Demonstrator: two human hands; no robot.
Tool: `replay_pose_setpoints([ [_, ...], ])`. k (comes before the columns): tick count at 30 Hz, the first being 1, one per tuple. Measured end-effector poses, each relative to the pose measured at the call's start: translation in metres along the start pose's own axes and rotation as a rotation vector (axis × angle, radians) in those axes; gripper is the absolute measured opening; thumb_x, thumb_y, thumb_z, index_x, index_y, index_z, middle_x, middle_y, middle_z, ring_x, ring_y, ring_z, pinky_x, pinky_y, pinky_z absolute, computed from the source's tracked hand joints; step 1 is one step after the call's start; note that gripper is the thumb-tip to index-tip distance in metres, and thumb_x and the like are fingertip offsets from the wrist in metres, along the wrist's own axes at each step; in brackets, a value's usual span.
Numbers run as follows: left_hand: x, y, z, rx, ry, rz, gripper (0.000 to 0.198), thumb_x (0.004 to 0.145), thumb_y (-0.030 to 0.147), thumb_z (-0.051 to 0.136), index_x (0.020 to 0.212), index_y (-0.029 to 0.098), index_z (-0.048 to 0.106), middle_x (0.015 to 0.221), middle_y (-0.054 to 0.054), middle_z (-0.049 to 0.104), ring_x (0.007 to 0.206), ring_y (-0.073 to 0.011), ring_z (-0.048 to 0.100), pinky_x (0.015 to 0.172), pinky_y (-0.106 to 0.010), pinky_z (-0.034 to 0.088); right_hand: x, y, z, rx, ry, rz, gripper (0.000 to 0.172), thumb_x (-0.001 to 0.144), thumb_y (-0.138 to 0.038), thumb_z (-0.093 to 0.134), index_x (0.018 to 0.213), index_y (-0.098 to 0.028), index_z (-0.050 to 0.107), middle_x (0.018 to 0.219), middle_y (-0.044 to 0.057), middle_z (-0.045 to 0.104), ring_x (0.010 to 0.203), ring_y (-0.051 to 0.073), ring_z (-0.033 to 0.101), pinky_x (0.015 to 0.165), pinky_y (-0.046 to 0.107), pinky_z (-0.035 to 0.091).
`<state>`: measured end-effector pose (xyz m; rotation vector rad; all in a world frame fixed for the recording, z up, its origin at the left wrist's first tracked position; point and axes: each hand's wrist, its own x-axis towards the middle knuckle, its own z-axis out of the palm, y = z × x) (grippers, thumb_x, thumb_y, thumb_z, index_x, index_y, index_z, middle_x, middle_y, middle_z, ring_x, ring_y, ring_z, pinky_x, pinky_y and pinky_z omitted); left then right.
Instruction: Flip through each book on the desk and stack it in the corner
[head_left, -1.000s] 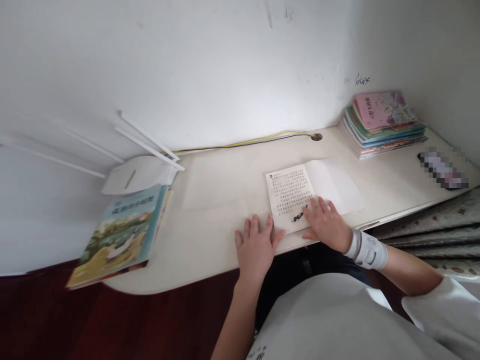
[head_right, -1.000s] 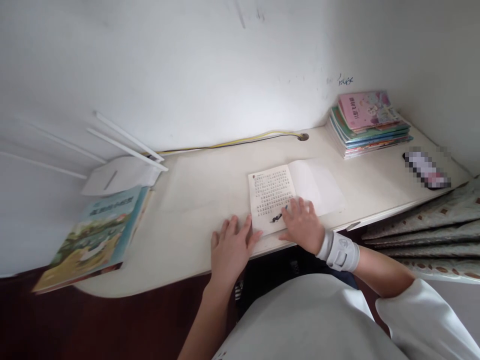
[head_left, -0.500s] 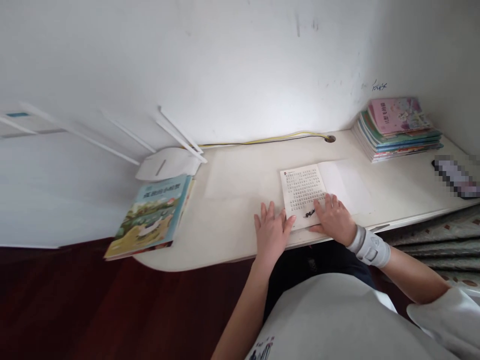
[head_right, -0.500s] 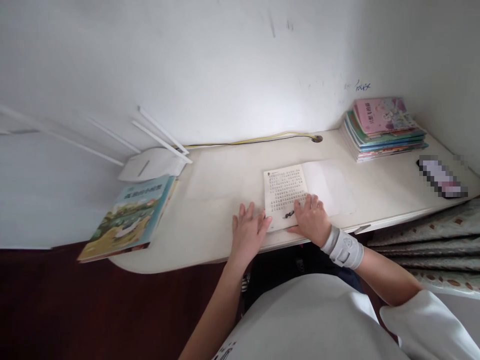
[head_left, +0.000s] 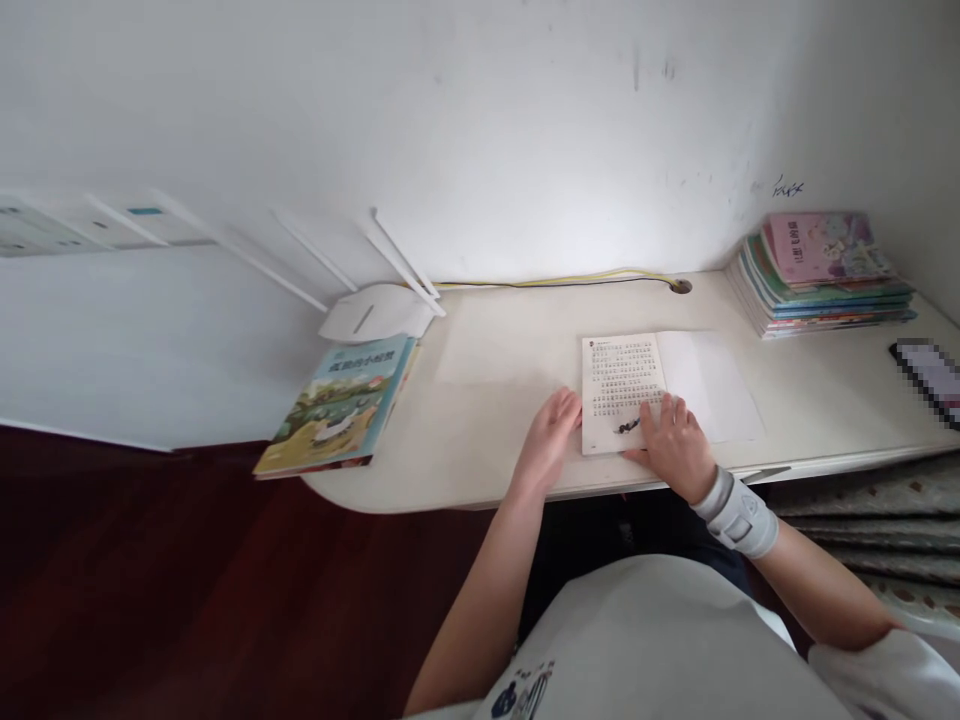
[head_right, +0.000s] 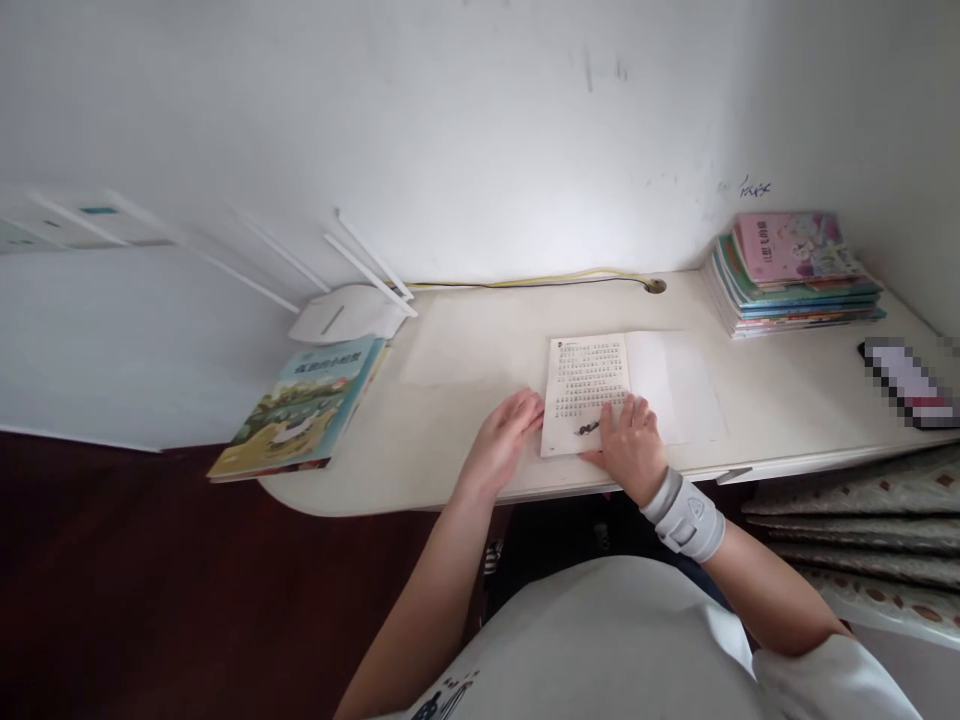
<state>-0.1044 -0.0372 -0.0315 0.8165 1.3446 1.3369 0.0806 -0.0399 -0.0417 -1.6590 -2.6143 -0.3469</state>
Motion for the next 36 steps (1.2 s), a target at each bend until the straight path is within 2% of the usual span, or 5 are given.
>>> replay_pose_setpoints([
  [10,-0.003,0.032,0.021,-0.039,-0.175,0.100,0.051,0.084,0.053,0.048,0.115,0.015,0.059,0.121,-0.016,0.061,0.075,-0.0138,0.063,0.069,-0.031,0.047,0.000,0.004,0.002,0.058,0.086,0.017,0.071,0.085,-0.057,0.044,0.132,-0.004,0.043,0.126,0.031,0.049,0.111,0.037,0.050,0.084,0.046,0.045],
  [21,0.002,-0.032,0.040,1.491,-0.176,0.552,0.058,0.091,0.047,0.036,0.140,0.016,0.035,0.147,-0.016,0.032,0.137,-0.0381,0.023,0.104,-0.063,0.023,-0.025,0.046,0.009,0.798,0.257,0.299,0.044,0.089,-0.042,0.040,0.064,-0.014,0.062,0.052,0.006,0.057,0.049,0.015,0.053,0.053,0.026,0.042],
  [27,-0.005,-0.028,0.041,1.563,-0.187,0.546,0.055,0.092,0.046,0.034,0.139,0.018,0.039,0.148,-0.014,0.033,0.135,-0.0402,0.025,0.104,-0.064,0.023,-0.053,0.086,0.028,1.470,0.529,0.643,0.053,0.084,-0.042,0.051,0.130,-0.019,0.041,0.117,0.012,0.060,0.097,0.022,0.062,0.076,0.035,0.052],
  [31,-0.016,-0.027,0.039,1.575,-0.098,0.543,0.053,0.091,0.044,0.039,0.134,0.013,0.045,0.142,-0.019,0.040,0.131,-0.0436,0.031,0.101,-0.066,0.023,-0.063,0.120,0.036,1.121,0.641,0.664,0.068,0.080,-0.040,0.055,0.139,-0.019,0.028,0.137,0.018,0.042,0.124,0.026,0.046,0.098,0.048,0.041],
  [36,-0.013,-0.028,0.056,1.421,-0.209,0.675,0.039,0.094,0.025,0.031,0.119,0.009,0.057,0.127,-0.017,0.056,0.127,-0.0294,0.043,0.107,-0.049,0.030,-0.050,0.137,0.043,0.639,0.370,0.402,0.056,0.085,-0.045,0.046,0.126,-0.008,0.046,0.124,0.023,0.053,0.120,0.030,0.048,0.099,0.050,0.039],
])
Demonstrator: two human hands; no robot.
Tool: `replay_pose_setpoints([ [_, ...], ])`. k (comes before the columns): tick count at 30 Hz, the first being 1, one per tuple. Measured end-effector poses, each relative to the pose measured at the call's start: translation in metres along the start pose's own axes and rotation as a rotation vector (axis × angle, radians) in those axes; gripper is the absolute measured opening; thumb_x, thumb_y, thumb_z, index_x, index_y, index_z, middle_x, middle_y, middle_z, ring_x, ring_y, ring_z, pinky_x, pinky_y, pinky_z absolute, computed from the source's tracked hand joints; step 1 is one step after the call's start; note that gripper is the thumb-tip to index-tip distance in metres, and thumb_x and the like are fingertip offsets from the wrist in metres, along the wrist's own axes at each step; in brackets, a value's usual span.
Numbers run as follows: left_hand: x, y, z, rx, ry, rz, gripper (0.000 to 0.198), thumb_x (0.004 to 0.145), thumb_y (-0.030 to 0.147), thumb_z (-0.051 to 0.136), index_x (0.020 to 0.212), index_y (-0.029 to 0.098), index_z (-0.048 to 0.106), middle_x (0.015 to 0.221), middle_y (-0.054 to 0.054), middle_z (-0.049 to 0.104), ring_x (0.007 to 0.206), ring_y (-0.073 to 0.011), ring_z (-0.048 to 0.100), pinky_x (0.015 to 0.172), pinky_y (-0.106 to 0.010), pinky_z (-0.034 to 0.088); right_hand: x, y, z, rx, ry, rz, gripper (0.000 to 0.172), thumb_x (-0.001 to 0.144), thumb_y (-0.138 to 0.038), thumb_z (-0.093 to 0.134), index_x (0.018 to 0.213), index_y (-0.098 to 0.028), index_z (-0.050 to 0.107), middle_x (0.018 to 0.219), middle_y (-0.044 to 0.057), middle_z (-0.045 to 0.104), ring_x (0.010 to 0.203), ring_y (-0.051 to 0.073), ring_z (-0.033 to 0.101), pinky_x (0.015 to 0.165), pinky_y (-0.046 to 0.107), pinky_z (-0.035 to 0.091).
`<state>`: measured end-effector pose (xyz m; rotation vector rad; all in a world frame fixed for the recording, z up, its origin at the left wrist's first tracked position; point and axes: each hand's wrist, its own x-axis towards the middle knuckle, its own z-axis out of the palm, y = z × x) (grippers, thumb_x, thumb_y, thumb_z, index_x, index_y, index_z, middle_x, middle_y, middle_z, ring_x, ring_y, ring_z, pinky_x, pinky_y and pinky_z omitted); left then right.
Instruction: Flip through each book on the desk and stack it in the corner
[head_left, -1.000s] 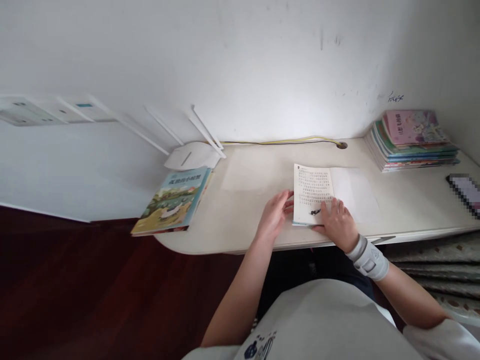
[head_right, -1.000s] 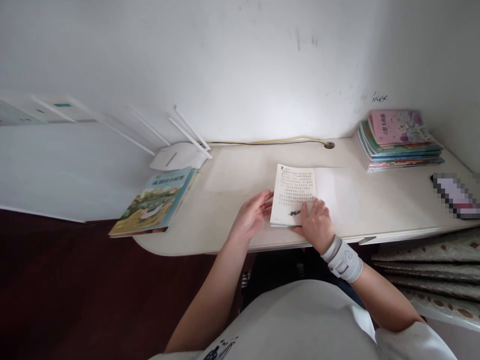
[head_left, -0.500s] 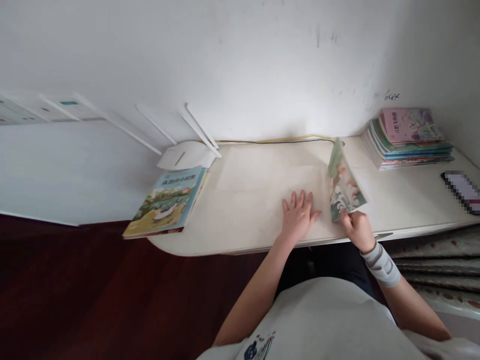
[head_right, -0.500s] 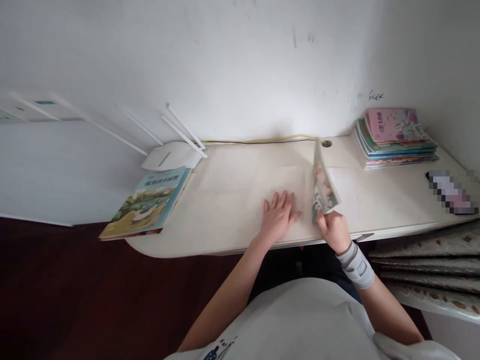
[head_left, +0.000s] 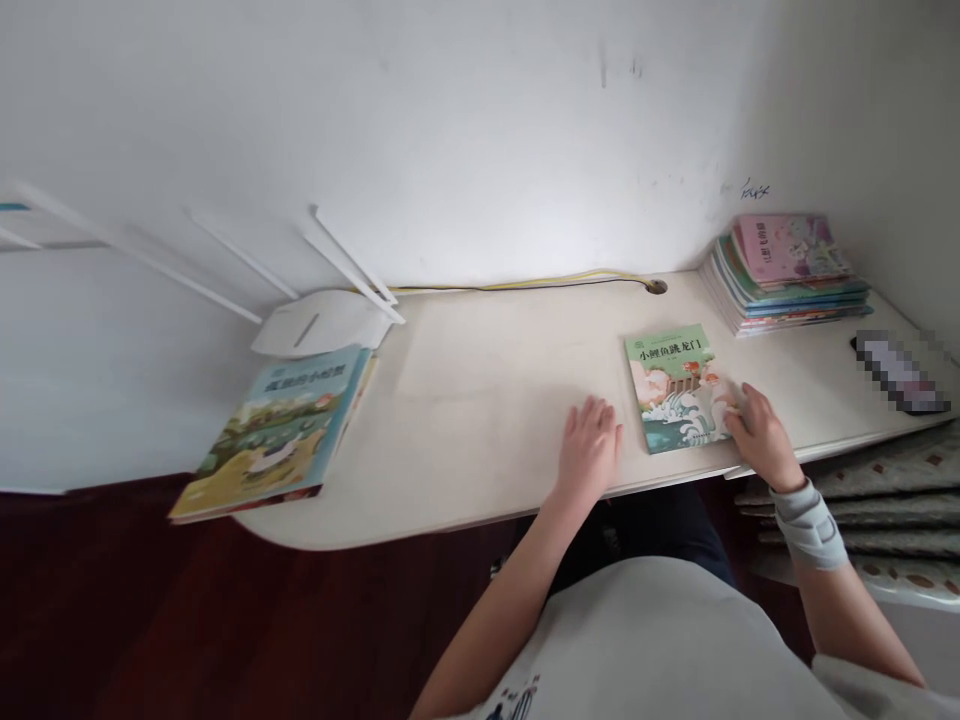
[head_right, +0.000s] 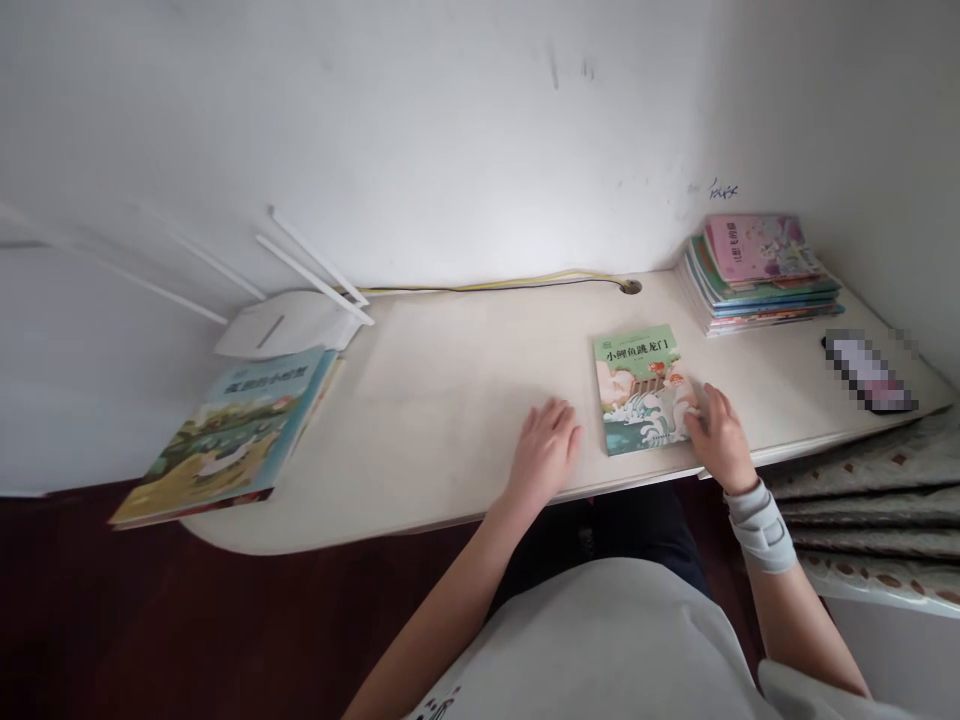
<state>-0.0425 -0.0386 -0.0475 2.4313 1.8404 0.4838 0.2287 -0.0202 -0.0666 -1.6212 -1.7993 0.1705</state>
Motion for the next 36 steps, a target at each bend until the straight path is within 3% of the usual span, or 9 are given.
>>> replay_pose_setpoints([
  [2,0.010,0.008,0.006,-0.073,-0.012,0.090,0.040,0.094,0.026,0.030,0.118,0.008,0.057,0.128,-0.017,0.055,0.125,-0.0248,0.046,0.104,-0.040,0.036,0.007,-0.001,0.008,-0.030,-0.063,-0.039,0.057,0.087,-0.049,0.039,0.124,-0.006,0.049,0.116,0.024,0.058,0.112,0.030,0.053,0.096,0.050,0.041],
  [6,0.018,0.021,0.015,-0.007,-0.008,0.085,0.047,0.095,0.035,0.029,0.128,0.009,0.050,0.136,-0.015,0.049,0.125,-0.0267,0.044,0.102,-0.041,0.036,0.016,-0.001,0.018,-0.043,-0.066,-0.054,0.061,0.090,-0.055,0.031,0.122,-0.007,0.052,0.116,0.023,0.060,0.111,0.030,0.054,0.096,0.050,0.041],
  [13,0.013,0.020,0.015,0.050,-0.002,0.082,0.056,0.093,0.049,0.028,0.133,0.013,0.046,0.140,-0.013,0.045,0.125,-0.0272,0.042,0.099,-0.041,0.034,0.016,-0.004,0.003,0.121,-0.107,-0.008,0.071,0.087,-0.062,0.033,0.130,-0.008,0.047,0.127,0.022,0.054,0.120,0.029,0.050,0.098,0.047,0.042],
  [17,0.013,0.021,0.015,0.045,-0.001,0.078,0.058,0.092,0.051,0.030,0.134,0.014,0.045,0.140,-0.013,0.045,0.124,-0.0275,0.042,0.099,-0.042,0.033,0.016,-0.030,-0.015,0.333,-0.129,0.022,0.062,0.089,-0.054,0.041,0.136,-0.014,0.041,0.133,0.016,0.052,0.124,0.024,0.048,0.103,0.044,0.040],
  [19,0.014,0.021,0.016,0.042,0.000,0.077,0.057,0.092,0.050,0.031,0.133,0.013,0.045,0.140,-0.013,0.045,0.124,-0.0276,0.042,0.099,-0.042,0.033,0.015,-0.052,-0.017,0.383,-0.105,-0.038,0.058,0.090,-0.046,0.042,0.140,-0.017,0.036,0.138,0.013,0.047,0.128,0.023,0.044,0.105,0.043,0.037],
  [24,0.013,0.023,0.018,0.021,0.017,0.069,0.055,0.091,0.045,0.037,0.133,0.011,0.045,0.138,-0.015,0.047,0.124,-0.0280,0.042,0.099,-0.042,0.033,0.015,-0.104,0.004,0.072,-0.053,-0.383,0.056,0.090,-0.026,0.038,0.145,-0.017,0.028,0.149,0.013,0.029,0.139,0.027,0.022,0.109,0.053,0.027],
  [29,0.009,0.018,0.015,-0.024,0.007,0.080,0.053,0.090,0.035,0.041,0.137,0.011,0.039,0.136,-0.015,0.049,0.124,-0.0267,0.043,0.102,-0.042,0.033,0.016,-0.114,0.026,-0.281,-0.105,-0.589,0.053,0.088,-0.012,0.037,0.140,-0.021,0.038,0.149,0.010,0.031,0.141,0.027,0.012,0.110,0.054,0.020],
  [32,0.005,0.001,0.003,0.008,-0.021,0.036,0.051,0.092,0.033,0.037,0.137,0.009,0.038,0.140,-0.016,0.043,0.132,-0.0295,0.034,0.108,-0.051,0.024,0.015,-0.111,0.032,-0.379,-0.210,-0.616,0.053,0.088,-0.023,0.046,0.140,-0.018,0.037,0.150,0.013,0.028,0.141,0.030,0.011,0.108,0.056,0.021],
  [36,-0.005,-0.030,-0.009,0.000,-0.061,-0.111,0.055,0.095,0.038,0.027,0.138,0.006,0.035,0.145,-0.020,0.035,0.138,-0.0320,0.023,0.109,-0.055,0.019,0.011,-0.116,0.043,-0.425,-0.298,-0.614,0.072,0.083,-0.055,0.051,0.141,-0.014,0.036,0.151,0.016,0.022,0.140,0.038,0.010,0.104,0.058,0.024],
])
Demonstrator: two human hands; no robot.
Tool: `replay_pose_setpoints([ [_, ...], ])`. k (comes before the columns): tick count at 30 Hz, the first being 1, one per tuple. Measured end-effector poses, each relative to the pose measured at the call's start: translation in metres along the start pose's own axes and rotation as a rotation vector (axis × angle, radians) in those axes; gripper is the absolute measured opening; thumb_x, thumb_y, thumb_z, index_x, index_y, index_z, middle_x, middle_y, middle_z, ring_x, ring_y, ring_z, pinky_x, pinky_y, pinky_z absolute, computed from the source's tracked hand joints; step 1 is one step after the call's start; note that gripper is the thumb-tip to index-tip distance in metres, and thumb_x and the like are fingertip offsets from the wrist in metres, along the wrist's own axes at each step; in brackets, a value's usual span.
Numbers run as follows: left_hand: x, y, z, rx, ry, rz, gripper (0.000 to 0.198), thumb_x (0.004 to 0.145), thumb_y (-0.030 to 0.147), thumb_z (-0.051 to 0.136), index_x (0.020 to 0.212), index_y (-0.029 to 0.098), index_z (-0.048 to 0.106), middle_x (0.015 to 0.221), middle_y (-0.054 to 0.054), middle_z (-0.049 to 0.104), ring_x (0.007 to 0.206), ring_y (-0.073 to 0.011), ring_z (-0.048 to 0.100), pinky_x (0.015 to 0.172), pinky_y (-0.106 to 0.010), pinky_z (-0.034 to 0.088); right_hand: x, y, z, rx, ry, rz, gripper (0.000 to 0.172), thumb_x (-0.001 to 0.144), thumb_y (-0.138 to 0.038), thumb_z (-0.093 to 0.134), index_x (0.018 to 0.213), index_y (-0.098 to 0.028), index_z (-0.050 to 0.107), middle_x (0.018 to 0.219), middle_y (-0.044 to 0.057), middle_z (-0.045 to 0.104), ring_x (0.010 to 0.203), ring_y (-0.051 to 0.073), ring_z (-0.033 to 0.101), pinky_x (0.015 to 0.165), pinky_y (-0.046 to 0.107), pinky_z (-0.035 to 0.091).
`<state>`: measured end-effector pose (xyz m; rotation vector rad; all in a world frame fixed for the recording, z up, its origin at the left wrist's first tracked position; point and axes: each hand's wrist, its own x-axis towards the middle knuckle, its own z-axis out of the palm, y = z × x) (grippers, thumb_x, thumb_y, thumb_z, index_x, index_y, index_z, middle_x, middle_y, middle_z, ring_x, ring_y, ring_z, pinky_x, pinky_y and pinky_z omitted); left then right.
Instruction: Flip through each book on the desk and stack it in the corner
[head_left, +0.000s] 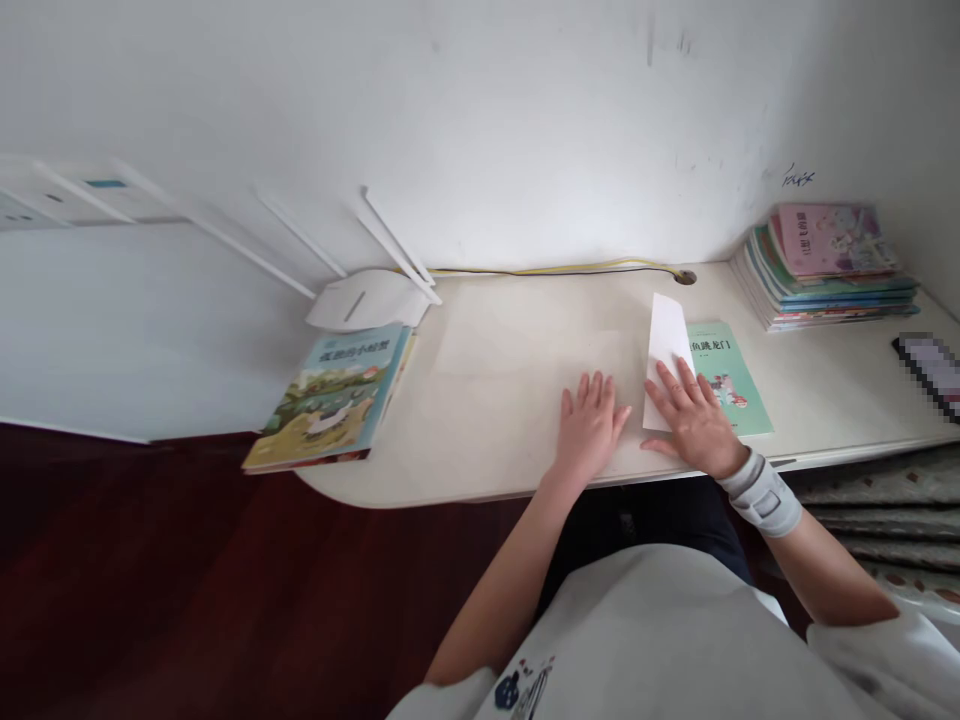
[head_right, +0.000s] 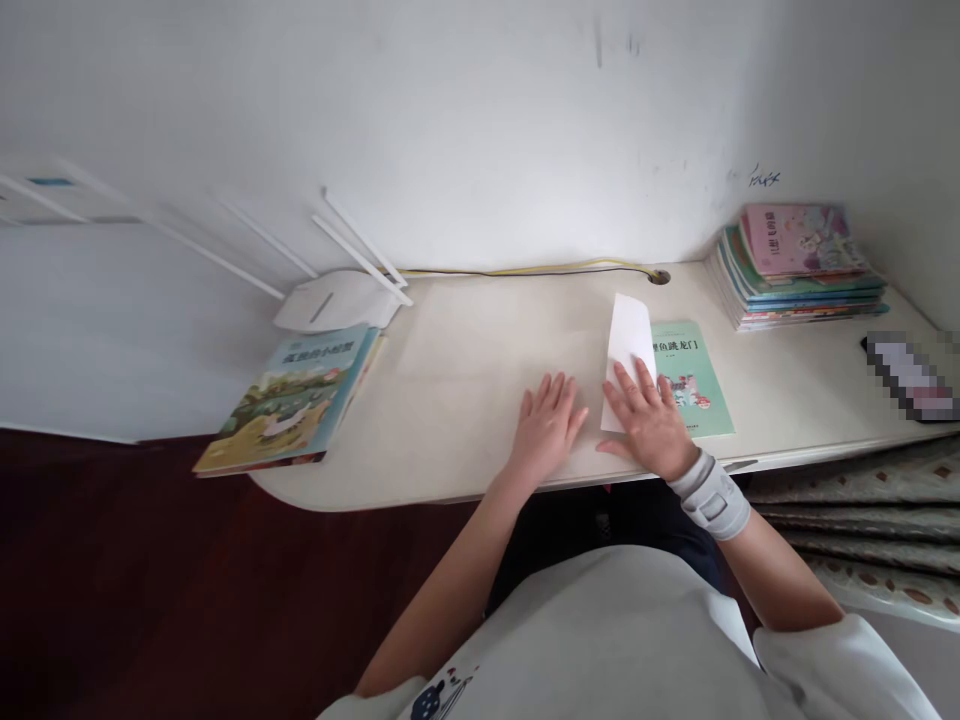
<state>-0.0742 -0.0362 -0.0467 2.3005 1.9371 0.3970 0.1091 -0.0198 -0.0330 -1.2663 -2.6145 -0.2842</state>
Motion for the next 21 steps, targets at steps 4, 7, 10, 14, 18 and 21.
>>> replay_pose_setpoints([
  [4,-0.007,-0.018,0.003,-0.119,-0.015,-0.037,0.054,0.096,0.035,0.020,0.142,0.007,0.026,0.146,-0.020,0.033,0.138,-0.0287,0.025,0.109,-0.050,0.024,0.008,-0.015,0.008,-0.015,0.003,0.021,0.056,0.090,-0.047,0.043,0.135,-0.014,0.044,0.149,0.014,0.029,0.138,0.036,0.018,0.105,0.060,0.020],
  [7,-0.009,-0.021,0.008,-0.164,0.001,-0.035,0.053,0.096,0.033,0.019,0.143,0.009,0.024,0.146,-0.018,0.035,0.138,-0.0279,0.025,0.109,-0.051,0.025,0.013,-0.023,0.012,-0.007,0.041,0.033,0.039,0.092,-0.030,0.042,0.127,-0.015,0.053,0.144,0.013,0.039,0.136,0.033,0.025,0.106,0.061,0.018],
  [10,-0.009,-0.019,0.008,-0.143,-0.001,-0.021,0.053,0.096,0.033,0.020,0.143,0.008,0.025,0.145,-0.017,0.036,0.138,-0.0292,0.024,0.109,-0.052,0.024,0.015,-0.030,0.016,0.028,0.077,-0.005,0.037,0.088,-0.020,0.045,0.124,-0.015,0.055,0.141,0.013,0.043,0.136,0.030,0.028,0.108,0.061,0.017],
  [14,-0.009,-0.014,0.004,-0.055,-0.034,-0.013,0.054,0.096,0.034,0.020,0.142,0.006,0.028,0.145,-0.016,0.037,0.137,-0.0309,0.024,0.110,-0.051,0.023,0.014,-0.039,0.015,0.074,0.085,-0.043,0.038,0.088,-0.014,0.042,0.124,-0.014,0.055,0.139,0.013,0.047,0.135,0.028,0.031,0.110,0.057,0.018],
  [18,-0.010,-0.009,0.004,0.065,-0.038,-0.005,0.056,0.096,0.038,0.021,0.142,0.009,0.029,0.146,-0.014,0.035,0.137,-0.0313,0.025,0.110,-0.051,0.022,0.021,-0.033,0.002,0.154,0.042,-0.024,0.041,0.088,-0.016,0.040,0.128,-0.013,0.052,0.141,0.016,0.042,0.135,0.027,0.031,0.111,0.050,0.024],
  [21,-0.010,-0.008,0.006,0.112,-0.034,0.006,0.057,0.095,0.040,0.021,0.143,0.010,0.027,0.147,-0.013,0.034,0.137,-0.0317,0.024,0.110,-0.052,0.021,0.045,-0.013,-0.008,0.195,-0.040,0.035,0.045,0.087,-0.021,0.043,0.131,-0.013,0.048,0.146,0.017,0.034,0.137,0.028,0.027,0.109,0.048,0.027],
])
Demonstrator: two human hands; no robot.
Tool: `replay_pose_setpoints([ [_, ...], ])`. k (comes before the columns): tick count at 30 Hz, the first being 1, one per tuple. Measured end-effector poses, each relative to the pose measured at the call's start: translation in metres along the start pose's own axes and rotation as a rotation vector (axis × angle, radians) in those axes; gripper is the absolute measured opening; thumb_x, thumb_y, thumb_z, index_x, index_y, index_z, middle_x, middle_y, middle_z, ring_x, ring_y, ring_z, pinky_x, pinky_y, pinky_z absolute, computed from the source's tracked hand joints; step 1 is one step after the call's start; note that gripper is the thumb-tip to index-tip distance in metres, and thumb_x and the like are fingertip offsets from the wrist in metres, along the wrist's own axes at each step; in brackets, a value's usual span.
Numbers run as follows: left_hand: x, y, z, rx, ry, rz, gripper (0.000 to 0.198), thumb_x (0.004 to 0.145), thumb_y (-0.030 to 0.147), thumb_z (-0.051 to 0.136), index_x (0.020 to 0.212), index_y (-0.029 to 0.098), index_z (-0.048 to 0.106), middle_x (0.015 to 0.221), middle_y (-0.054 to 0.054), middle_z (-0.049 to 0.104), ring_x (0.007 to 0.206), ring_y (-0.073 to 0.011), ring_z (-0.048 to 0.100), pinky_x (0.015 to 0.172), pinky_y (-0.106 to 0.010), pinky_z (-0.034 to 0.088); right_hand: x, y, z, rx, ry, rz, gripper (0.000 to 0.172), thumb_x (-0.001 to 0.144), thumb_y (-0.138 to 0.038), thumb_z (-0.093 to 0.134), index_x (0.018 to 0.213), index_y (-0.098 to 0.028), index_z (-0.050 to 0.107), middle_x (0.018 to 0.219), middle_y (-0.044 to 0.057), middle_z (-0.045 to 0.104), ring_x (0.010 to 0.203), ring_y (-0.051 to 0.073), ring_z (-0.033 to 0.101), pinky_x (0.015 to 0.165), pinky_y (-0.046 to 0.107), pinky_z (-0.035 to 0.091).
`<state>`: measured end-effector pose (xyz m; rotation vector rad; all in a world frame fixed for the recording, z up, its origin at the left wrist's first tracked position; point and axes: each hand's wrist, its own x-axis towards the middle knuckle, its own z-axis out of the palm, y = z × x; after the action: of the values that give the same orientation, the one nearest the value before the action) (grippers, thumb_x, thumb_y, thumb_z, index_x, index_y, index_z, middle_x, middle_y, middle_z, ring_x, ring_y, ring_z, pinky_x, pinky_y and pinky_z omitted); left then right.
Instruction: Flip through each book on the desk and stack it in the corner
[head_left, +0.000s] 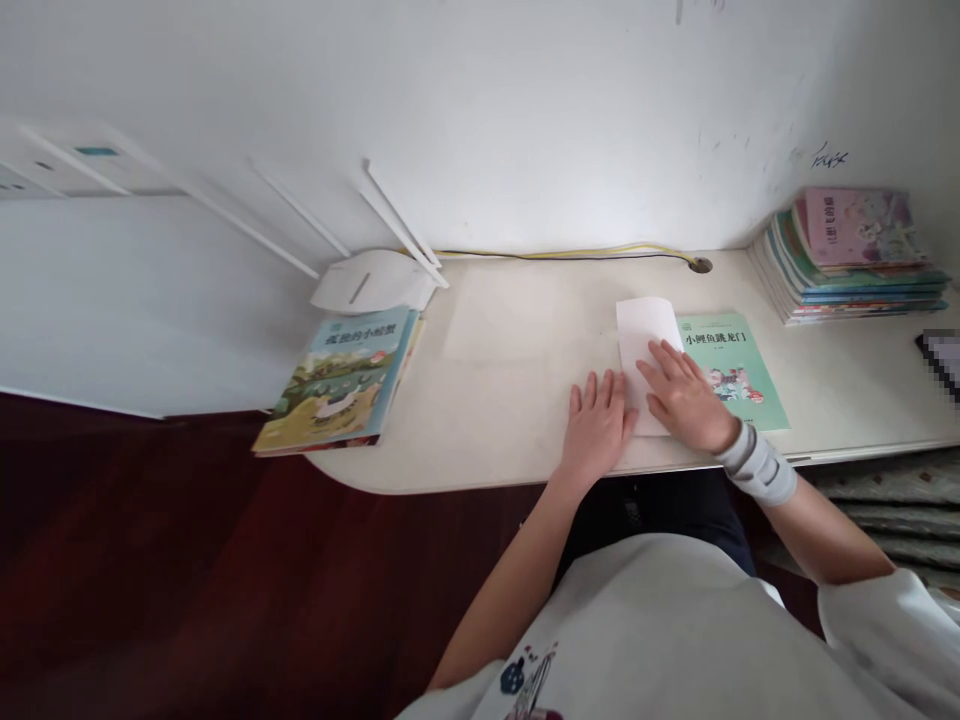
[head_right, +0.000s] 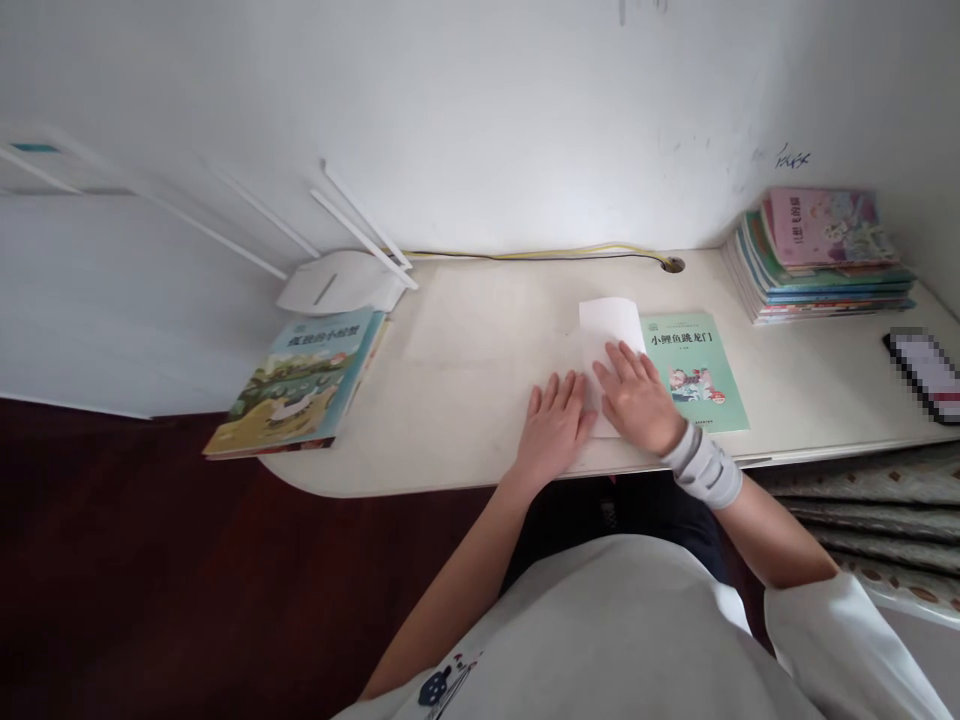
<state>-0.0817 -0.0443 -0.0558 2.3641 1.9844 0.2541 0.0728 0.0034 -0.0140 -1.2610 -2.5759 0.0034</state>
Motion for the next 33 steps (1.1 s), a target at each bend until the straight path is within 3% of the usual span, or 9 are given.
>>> replay_pose_setpoints([
  [5,0.000,-0.001,0.002,0.021,0.008,-0.003,0.057,0.095,0.040,0.022,0.143,0.010,0.027,0.147,-0.013,0.034,0.137,-0.0318,0.026,0.110,-0.052,0.021,0.063,0.037,-0.003,0.055,-0.104,0.184,0.066,0.083,-0.036,0.053,0.141,-0.013,0.032,0.151,0.019,0.020,0.140,0.034,0.015,0.107,0.055,0.025],
  [8,0.001,0.001,0.001,0.033,-0.007,-0.012,0.057,0.095,0.039,0.022,0.143,0.010,0.028,0.147,-0.013,0.034,0.136,-0.0324,0.026,0.109,-0.053,0.021,0.081,0.048,0.004,0.065,-0.150,0.189,0.068,0.081,-0.040,0.055,0.140,-0.013,0.033,0.149,0.018,0.026,0.139,0.034,0.017,0.106,0.055,0.026],
  [12,0.002,0.006,-0.001,0.055,-0.032,-0.033,0.057,0.095,0.039,0.021,0.143,0.009,0.027,0.148,-0.014,0.032,0.136,-0.0352,0.025,0.108,-0.056,0.021,0.077,0.049,0.011,-0.031,-0.138,0.170,0.056,0.079,-0.035,0.057,0.128,-0.011,0.047,0.142,0.020,0.036,0.135,0.036,0.024,0.103,0.054,0.029],
  [18,0.003,0.008,-0.001,0.068,-0.063,-0.052,0.061,0.095,0.042,0.019,0.144,0.007,0.025,0.149,-0.014,0.029,0.137,-0.0362,0.022,0.109,-0.057,0.018,0.076,0.049,0.012,-0.087,-0.139,0.160,0.046,0.077,-0.033,0.059,0.116,-0.008,0.056,0.138,0.021,0.039,0.133,0.036,0.027,0.102,0.049,0.032],
  [33,0.004,0.009,-0.003,0.052,-0.110,-0.066,0.063,0.095,0.044,0.017,0.145,0.006,0.021,0.150,-0.014,0.026,0.139,-0.0342,0.018,0.111,-0.055,0.015,0.075,0.053,0.011,-0.076,-0.193,0.083,0.045,0.077,-0.036,0.059,0.111,-0.006,0.060,0.136,0.022,0.040,0.133,0.036,0.026,0.105,0.049,0.028],
])
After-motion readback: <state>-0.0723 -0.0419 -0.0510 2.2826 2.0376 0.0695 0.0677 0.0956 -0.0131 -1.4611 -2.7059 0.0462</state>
